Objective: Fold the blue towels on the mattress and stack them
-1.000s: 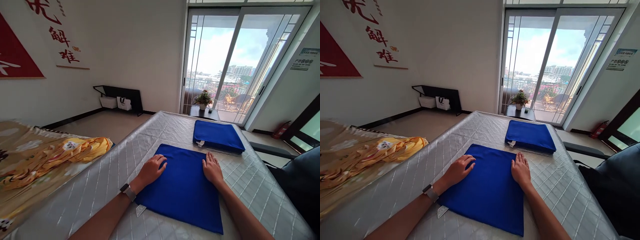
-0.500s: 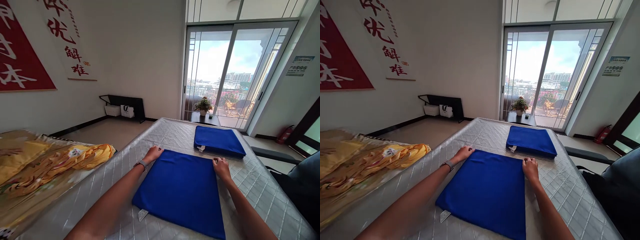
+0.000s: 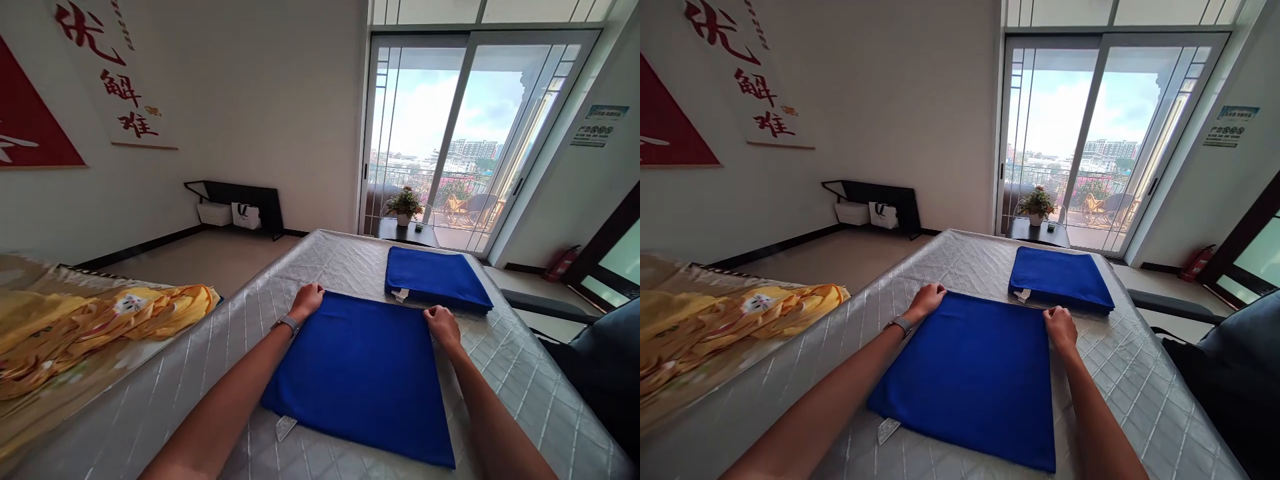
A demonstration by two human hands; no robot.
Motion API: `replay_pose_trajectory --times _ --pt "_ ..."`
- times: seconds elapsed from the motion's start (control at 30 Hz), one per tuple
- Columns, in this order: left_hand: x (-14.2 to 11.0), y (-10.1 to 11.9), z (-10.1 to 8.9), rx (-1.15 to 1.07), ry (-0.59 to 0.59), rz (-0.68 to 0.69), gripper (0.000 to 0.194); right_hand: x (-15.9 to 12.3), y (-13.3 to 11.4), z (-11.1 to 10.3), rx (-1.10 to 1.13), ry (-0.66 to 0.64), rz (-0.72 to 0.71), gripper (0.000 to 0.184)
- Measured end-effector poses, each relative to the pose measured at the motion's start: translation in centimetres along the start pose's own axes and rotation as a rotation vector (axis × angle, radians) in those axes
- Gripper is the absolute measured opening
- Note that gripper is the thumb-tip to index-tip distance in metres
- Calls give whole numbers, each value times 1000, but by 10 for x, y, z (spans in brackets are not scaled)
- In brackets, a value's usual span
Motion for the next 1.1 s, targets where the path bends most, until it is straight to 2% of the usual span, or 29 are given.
replay_pose_trajectory --times 0.2,0.3,0.37,0.43,0.5,0.57,0.63,0.67,0.73,0.8,0.87,1.1 --pt "-3 13 0 24 89 66 18 -14 -12 -8 -58 103 15 36" --pt "-8 23 -6 56 124 109 19 -29 -34 -10 -104 145 -82 39" --pt "-15 38 -9 77 152 158 24 -39 -55 -1 -144 116 -192 46" --pt "-27 66 -4 86 166 229 27 -45 -69 16 -193 22 -258 56" --pt "-45 106 12 88 142 342 26 -48 -71 33 -247 -81 -256 64" --pt "-70 159 40 94 85 544 28 -48 -67 42 -286 -136 -236 67" --pt "-97 206 68 115 70 721 38 -47 -62 46 -319 -158 -246 65" --pt "-107 225 82 133 58 789 43 -47 -60 46 -337 -165 -260 62" --pt "-118 245 104 155 42 824 50 -46 -57 47 -366 -166 -294 60" --pt "-117 248 117 160 26 793 55 -46 -55 47 -371 -147 -312 60" --pt "-112 240 120 148 14 743 60 -45 -54 45 -352 -117 -312 59" --pt "-95 191 104 118 -126 599 73 -43 -56 46 -282 -105 -276 63"
Point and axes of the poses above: each hand's wrist, its own x-axis towards the middle knuckle, its own z-axis out of the palm, y = z × x, the point moved 10 cm from there along x, towards the middle knuckle, and after that the axes turned 5 degrees about -y, right-handed, at the moved point
